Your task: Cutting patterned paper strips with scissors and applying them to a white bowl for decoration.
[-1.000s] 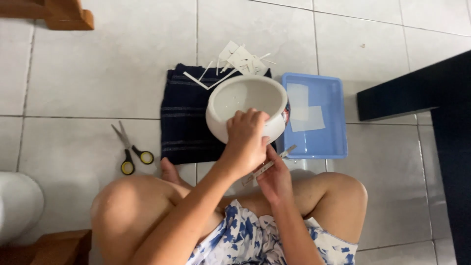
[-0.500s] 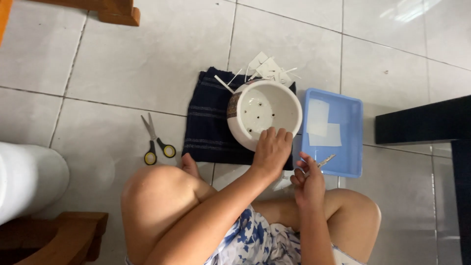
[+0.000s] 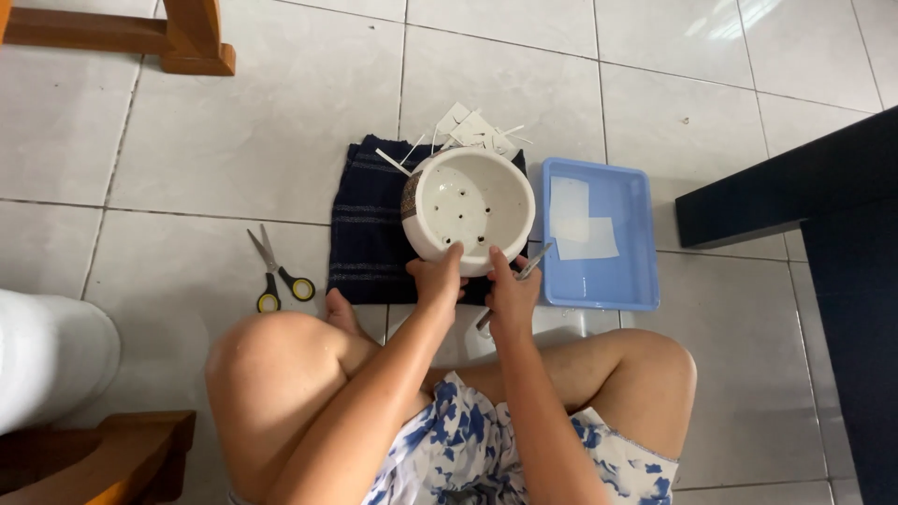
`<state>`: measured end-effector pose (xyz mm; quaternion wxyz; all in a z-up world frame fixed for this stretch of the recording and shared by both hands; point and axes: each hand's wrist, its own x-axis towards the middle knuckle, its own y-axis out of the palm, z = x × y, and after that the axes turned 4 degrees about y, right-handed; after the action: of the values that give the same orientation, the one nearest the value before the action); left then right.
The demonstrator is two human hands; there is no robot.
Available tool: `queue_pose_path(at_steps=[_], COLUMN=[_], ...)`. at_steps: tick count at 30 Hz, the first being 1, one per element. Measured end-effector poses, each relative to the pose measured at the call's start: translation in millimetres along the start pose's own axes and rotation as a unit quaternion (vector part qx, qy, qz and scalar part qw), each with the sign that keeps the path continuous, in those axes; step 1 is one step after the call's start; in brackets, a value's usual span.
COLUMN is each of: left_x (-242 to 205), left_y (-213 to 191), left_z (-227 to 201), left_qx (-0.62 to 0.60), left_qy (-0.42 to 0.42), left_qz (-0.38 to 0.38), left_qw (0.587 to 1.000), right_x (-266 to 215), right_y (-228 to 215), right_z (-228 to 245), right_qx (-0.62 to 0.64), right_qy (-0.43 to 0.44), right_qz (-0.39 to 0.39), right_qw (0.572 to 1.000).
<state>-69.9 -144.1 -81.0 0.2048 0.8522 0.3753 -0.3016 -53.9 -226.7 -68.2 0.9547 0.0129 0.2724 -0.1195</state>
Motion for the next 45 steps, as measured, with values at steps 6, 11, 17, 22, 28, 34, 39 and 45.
queue_pose_path(at_steps=[6, 11, 17, 22, 28, 34, 39, 45], left_x=[-7.2, -30.2, -53.2, -51.4, -71.0, -58.6, -44.1, -1.3], left_y=[2.9, 0.5, 3.1, 1.1, 0.5, 2.5, 1.1, -2.0], left_z=[30.0, 40.6, 47.4, 48.3, 28.9, 46.1, 58.9, 94.0], left_qx=[0.012, -0.009, 0.005, -0.043, -0.070, -0.046, -0.029, 0.015], left_qy=[0.044, 0.022, 0.097, 0.105, 0.073, 0.113, 0.137, 0.198], left_qz=[0.011, -0.020, -0.085, -0.105, -0.072, -0.081, -0.074, -0.116], left_qw=[0.999, 1.000, 0.992, 0.988, 0.992, 0.989, 0.987, 0.973], right_x=[-10.9, -28.0, -16.4, -38.6, -40.5, -30.0, -24.5, 4.6], right_y=[-12.5, -30.2, -43.9, -39.8, -39.9, -43.8, -43.5, -40.9], right_z=[-16.5, -30.6, -47.3, -28.6, -28.1, -36.7, -41.4, -69.9], right_qx=[-0.041, -0.048, -0.076, -0.118, -0.132, -0.130, -0.115, -0.095], right_qy=[-0.056, -0.076, -0.090, -0.092, -0.107, -0.113, -0.111, -0.166], right_qz=[-0.026, -0.031, -0.032, -0.022, -0.016, -0.020, -0.025, -0.021], right_qw=[0.997, 0.995, 0.993, 0.988, 0.985, 0.985, 0.987, 0.981])
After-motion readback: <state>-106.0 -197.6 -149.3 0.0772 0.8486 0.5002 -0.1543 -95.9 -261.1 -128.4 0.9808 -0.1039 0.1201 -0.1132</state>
